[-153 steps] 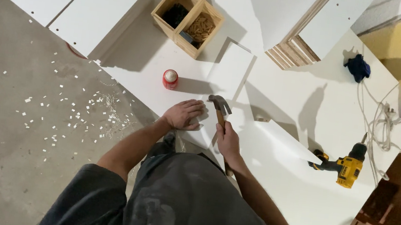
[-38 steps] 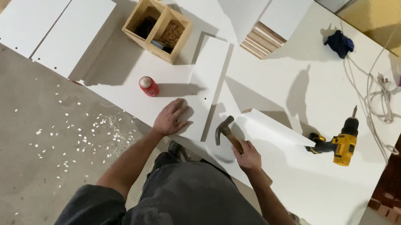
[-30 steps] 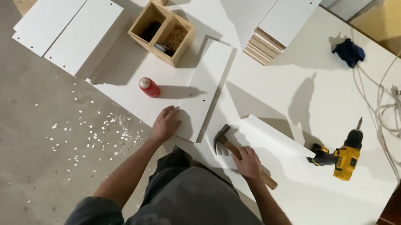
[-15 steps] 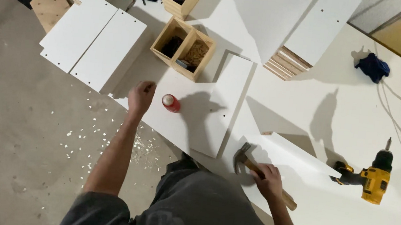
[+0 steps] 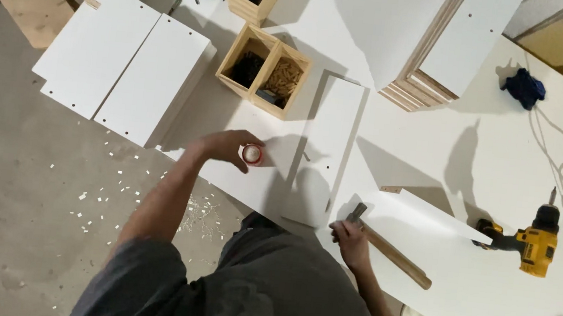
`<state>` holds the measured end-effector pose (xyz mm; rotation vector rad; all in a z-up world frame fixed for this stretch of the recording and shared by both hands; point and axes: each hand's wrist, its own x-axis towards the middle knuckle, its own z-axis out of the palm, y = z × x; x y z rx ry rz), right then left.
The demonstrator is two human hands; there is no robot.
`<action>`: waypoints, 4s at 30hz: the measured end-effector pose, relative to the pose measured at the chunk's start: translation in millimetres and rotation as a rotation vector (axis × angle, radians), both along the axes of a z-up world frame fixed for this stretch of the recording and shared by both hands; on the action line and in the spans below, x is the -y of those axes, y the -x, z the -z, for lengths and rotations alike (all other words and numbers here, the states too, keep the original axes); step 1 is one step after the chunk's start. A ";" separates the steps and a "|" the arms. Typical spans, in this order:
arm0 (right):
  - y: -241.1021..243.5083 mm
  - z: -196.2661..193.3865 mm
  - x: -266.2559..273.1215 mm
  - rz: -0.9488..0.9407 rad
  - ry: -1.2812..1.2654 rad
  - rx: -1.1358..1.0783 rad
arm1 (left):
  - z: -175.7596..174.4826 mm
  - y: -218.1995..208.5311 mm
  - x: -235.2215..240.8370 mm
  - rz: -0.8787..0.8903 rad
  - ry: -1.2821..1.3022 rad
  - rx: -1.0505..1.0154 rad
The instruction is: Assembling white wooden panels by applying wood glue and using a hammer to join the pieces.
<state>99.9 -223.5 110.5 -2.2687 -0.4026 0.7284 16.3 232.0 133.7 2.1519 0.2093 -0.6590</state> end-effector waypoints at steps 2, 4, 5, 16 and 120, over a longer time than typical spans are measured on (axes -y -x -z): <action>2.2 -5.7 -27.1 0.110 -0.182 -0.494 | -10.9 10.1 32.3 -0.243 -0.016 0.296; 7.5 -44.3 -72.5 0.224 -0.272 -0.701 | -5.3 9.8 65.4 -0.335 0.096 0.446; 9.9 -63.3 -93.4 0.328 -0.373 -0.908 | -2.9 9.5 84.0 -0.436 0.204 0.592; -91.9 -100.2 -112.2 0.713 -1.079 -0.225 | 82.7 -12.1 176.5 -0.211 -0.141 0.800; -142.6 -18.4 -325.2 -0.546 0.127 0.030 | 39.3 39.7 50.2 -0.864 -0.049 0.854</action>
